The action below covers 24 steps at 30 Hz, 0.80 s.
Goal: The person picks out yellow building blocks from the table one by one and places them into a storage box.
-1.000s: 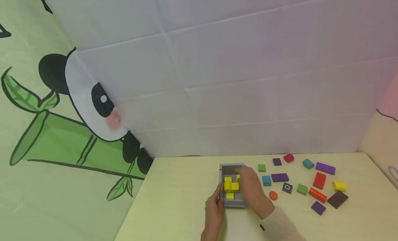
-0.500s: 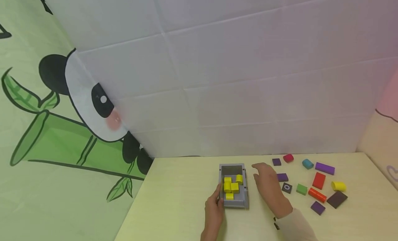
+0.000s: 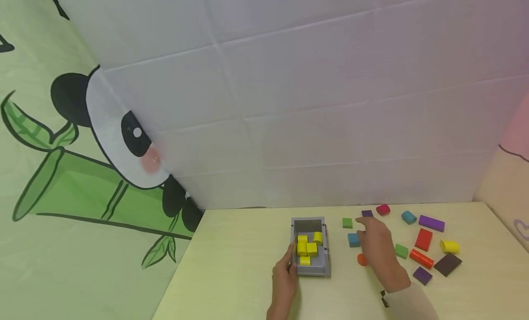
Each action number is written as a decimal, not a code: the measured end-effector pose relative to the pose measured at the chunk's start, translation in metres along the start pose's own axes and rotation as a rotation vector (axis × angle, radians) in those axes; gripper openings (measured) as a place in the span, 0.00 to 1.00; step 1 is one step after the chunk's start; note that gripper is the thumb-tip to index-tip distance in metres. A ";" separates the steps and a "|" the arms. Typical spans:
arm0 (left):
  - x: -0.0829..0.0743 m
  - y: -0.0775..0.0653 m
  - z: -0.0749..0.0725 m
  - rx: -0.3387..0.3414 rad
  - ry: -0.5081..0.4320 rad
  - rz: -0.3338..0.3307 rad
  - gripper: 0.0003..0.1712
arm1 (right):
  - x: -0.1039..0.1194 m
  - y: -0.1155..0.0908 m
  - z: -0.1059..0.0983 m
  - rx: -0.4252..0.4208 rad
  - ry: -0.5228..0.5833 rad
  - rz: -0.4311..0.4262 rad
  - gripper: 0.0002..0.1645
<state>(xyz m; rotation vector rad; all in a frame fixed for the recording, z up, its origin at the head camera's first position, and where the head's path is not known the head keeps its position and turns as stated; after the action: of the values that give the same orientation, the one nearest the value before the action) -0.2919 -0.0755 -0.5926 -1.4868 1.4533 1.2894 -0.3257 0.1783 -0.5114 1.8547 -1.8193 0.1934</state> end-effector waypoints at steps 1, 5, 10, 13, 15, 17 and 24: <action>0.000 0.000 0.000 -0.001 0.003 0.008 0.33 | -0.003 0.000 -0.001 0.002 -0.006 0.011 0.20; -0.001 -0.001 0.000 -0.007 0.006 0.020 0.33 | -0.015 -0.002 -0.005 -0.014 -0.026 0.028 0.21; -0.002 -0.001 0.000 -0.005 -0.003 0.032 0.33 | -0.032 -0.003 -0.014 -0.076 -0.044 0.032 0.20; -0.002 -0.001 0.000 -0.005 0.000 0.030 0.33 | -0.044 -0.004 -0.019 -0.105 -0.057 0.041 0.20; -0.002 -0.001 0.001 -0.004 -0.003 0.021 0.33 | -0.051 -0.006 -0.022 -0.128 -0.061 0.042 0.19; -0.002 -0.001 0.001 -0.004 -0.003 0.018 0.33 | -0.058 -0.007 -0.026 -0.148 -0.068 0.043 0.19; -0.001 0.000 0.002 0.003 0.001 0.031 0.33 | -0.083 -0.012 -0.036 -0.176 -0.108 0.063 0.19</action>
<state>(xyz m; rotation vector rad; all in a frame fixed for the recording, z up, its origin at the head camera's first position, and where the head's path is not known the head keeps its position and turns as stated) -0.2916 -0.0737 -0.5921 -1.4689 1.4833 1.3044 -0.3120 0.2682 -0.5219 1.7169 -1.9025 -0.0446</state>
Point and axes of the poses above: each hand's wrist, its own y-axis towards the middle knuckle, its own z-axis out of the palm, x = y × z, the point moved 5 cm from there along y, towards the middle knuckle, and after that the axes turned 12 degrees about -y, right-handed, at the moved point
